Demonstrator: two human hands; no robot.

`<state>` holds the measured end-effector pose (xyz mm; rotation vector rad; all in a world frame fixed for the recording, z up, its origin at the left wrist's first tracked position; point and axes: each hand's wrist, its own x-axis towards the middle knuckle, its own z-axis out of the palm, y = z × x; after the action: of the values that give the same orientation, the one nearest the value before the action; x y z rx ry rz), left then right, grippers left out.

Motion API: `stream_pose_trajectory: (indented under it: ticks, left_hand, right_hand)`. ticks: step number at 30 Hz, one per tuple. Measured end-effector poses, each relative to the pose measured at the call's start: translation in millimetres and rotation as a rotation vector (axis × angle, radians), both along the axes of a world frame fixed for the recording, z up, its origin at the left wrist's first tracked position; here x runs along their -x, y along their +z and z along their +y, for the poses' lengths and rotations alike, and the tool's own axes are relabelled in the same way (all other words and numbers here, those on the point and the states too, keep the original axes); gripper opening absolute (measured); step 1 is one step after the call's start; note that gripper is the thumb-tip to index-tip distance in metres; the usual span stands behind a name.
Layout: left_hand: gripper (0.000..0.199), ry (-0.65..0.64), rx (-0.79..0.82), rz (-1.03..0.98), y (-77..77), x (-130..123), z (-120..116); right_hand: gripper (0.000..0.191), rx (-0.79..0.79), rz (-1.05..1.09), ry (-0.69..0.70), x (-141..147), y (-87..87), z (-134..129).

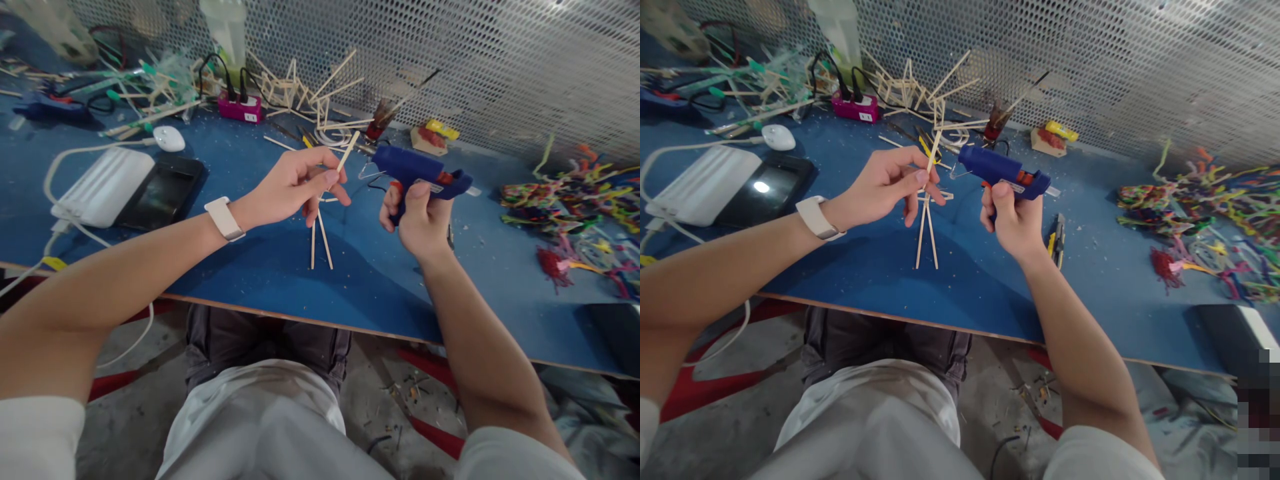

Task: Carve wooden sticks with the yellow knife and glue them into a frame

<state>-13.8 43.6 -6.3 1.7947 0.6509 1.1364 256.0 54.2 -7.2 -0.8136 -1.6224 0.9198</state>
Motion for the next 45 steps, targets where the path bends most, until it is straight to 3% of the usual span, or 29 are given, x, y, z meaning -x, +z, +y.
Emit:
stream_pose_trajectory:
  ticks: [5, 12, 27, 32, 38, 45]
  left_hand:
    - [0.054, 0.036, 0.015, -0.008, 1.6, 0, -2]
    - [0.055, 0.037, 0.002, -0.001, -0.4, -1, 0]
    - [0.056, -0.019, -0.001, -0.025, -0.5, -1, 0]
    - [0.054, -0.011, 0.008, -0.021, -0.1, 0, 1]
    - [0.055, -0.034, 0.018, 0.012, 1.2, -5, -7]
    - [0.046, -0.155, 0.068, 0.014, 4.2, -15, -23]
  right_hand:
    - [0.072, 0.008, 0.072, -0.003, -1, -1.1, 1]
    - [0.076, 0.017, -0.041, 0.057, -4, -3.2, 1]
    - [0.076, -0.002, -0.004, 0.067, -2, -2.7, 0]
    - [0.067, -0.054, 0.038, -0.020, -2, -2.1, 0]
    - [0.051, 0.031, 0.174, -0.039, 19, -0.7, -9]
    - [0.062, 0.104, 0.188, -0.002, 45, -7.4, -29]
